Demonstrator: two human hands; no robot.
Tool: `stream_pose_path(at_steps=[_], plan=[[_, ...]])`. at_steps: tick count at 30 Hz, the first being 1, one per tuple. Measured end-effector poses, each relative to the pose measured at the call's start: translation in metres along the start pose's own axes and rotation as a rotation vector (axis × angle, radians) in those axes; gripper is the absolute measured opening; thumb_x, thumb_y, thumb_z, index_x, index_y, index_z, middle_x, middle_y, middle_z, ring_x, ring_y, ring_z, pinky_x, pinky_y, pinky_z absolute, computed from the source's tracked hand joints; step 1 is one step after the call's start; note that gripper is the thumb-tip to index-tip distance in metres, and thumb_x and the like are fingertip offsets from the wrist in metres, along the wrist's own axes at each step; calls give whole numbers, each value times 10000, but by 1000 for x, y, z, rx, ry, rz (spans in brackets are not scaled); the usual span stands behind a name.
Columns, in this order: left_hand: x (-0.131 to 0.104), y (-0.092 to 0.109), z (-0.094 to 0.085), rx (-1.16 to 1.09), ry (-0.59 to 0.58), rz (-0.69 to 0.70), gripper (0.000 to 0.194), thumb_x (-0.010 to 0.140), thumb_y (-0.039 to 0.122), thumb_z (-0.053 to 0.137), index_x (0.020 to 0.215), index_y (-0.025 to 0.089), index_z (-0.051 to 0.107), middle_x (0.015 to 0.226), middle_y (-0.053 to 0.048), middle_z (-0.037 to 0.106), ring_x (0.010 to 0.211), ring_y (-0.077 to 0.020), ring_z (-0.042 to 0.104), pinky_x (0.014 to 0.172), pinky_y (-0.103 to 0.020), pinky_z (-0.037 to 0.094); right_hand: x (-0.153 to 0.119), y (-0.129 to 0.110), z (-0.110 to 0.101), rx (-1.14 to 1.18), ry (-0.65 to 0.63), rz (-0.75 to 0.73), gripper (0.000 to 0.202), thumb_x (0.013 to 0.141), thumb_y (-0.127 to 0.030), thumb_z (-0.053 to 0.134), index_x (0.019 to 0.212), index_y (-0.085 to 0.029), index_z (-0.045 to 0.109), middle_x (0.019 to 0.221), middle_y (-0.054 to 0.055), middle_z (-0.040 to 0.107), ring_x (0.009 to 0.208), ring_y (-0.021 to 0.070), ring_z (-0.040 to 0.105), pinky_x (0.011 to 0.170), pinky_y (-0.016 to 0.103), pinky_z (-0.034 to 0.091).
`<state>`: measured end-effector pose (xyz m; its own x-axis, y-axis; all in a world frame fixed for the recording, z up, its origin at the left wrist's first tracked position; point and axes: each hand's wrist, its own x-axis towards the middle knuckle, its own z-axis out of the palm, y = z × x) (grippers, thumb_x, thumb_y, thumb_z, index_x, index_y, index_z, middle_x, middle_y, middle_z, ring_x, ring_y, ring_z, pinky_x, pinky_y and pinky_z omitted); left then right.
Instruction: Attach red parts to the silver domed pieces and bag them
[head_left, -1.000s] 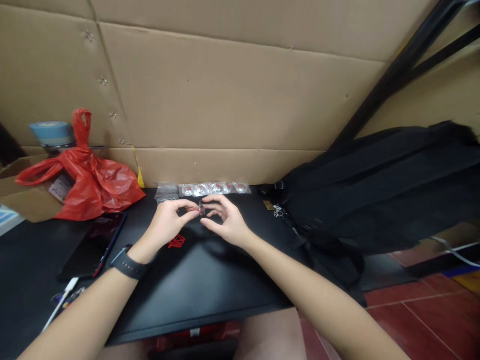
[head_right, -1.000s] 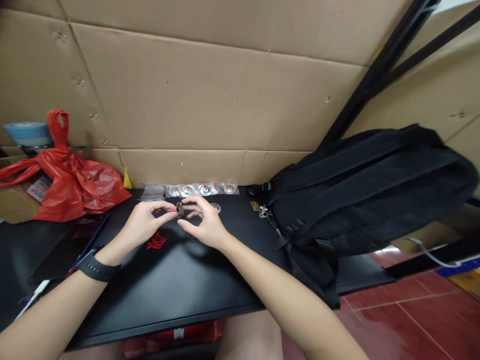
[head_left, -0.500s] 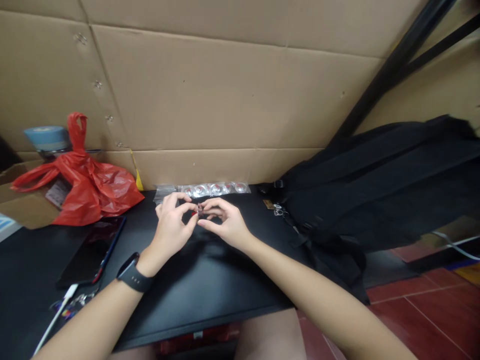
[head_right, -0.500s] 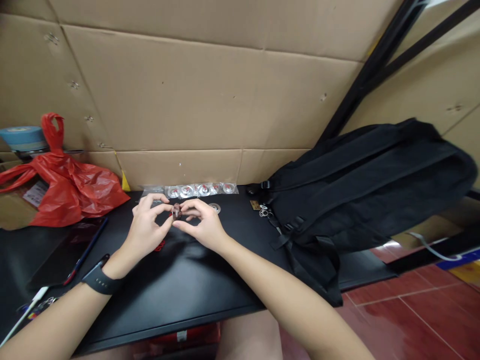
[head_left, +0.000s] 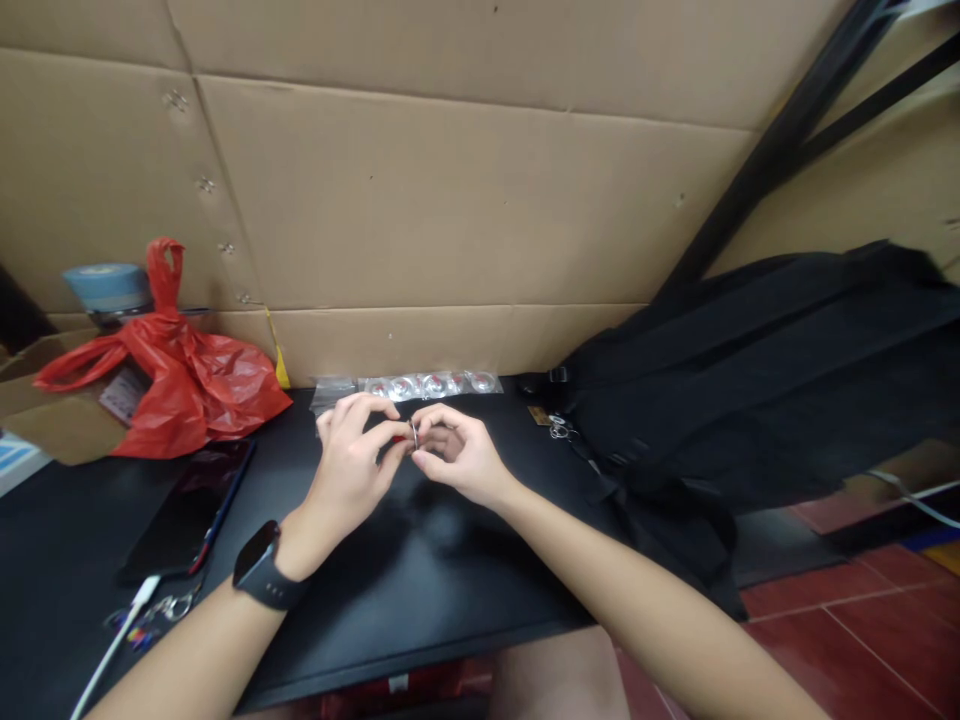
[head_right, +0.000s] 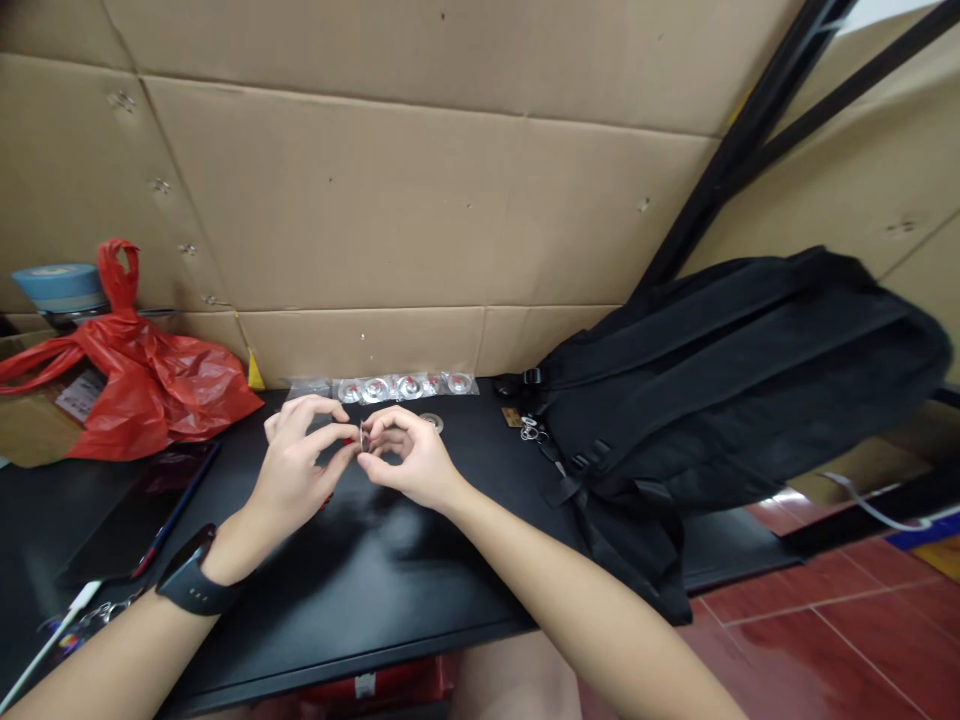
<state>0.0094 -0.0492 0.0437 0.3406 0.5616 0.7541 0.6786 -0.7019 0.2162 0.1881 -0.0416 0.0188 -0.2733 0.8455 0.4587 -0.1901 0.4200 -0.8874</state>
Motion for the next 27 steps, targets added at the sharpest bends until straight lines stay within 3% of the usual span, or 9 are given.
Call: stream_pose_path(at_steps=[5,8,11,15,19,27], plan=[[0,3,4,-165,-89,-239,81,901,229,603,897,224,683,1071,-61,608,1076,-248,539,914,-427,384,-1,-3,-3,-30,8,-10,334,682,-350,854,869,-197,623,1141,80,607,907,179,684,807,334,582],[-1,4,7,-189,-82,-315,78,898,261,613,890,228,683,1076,-60,599,1075,-251,544,933,-438,388,1,-4,-7,-89,-12,-18,253,806,-412,749,912,-205,651,1164,92,612,951,189,672,864,368,573],[-1,5,7,-170,-66,-322,90,896,304,627,871,241,688,1072,-54,600,1081,-256,542,952,-447,378,2,-7,-9,-269,-34,-63,203,909,-419,627,927,-221,670,1149,94,610,1015,205,637,881,371,558],[-1,7,6,-178,-89,-285,102,910,309,606,882,238,674,1044,-48,606,1065,-249,544,956,-434,380,3,-12,-9,-496,-65,-167,213,952,-359,559,830,-213,655,1054,84,612,1004,208,616,931,380,508],[-1,5,8,-236,-146,-232,108,937,274,549,903,223,638,1020,-48,610,1054,-233,541,941,-400,396,3,-13,-11,-568,-52,-190,197,953,-322,542,828,-209,644,1077,88,600,1028,220,610,945,392,491],[-3,2,10,-245,-173,-241,133,935,305,570,860,227,647,1008,-42,626,1057,-237,542,947,-401,375,5,-9,-20,-640,-145,-211,155,965,-288,511,881,-218,620,1115,92,593,1070,217,602,980,409,491]])
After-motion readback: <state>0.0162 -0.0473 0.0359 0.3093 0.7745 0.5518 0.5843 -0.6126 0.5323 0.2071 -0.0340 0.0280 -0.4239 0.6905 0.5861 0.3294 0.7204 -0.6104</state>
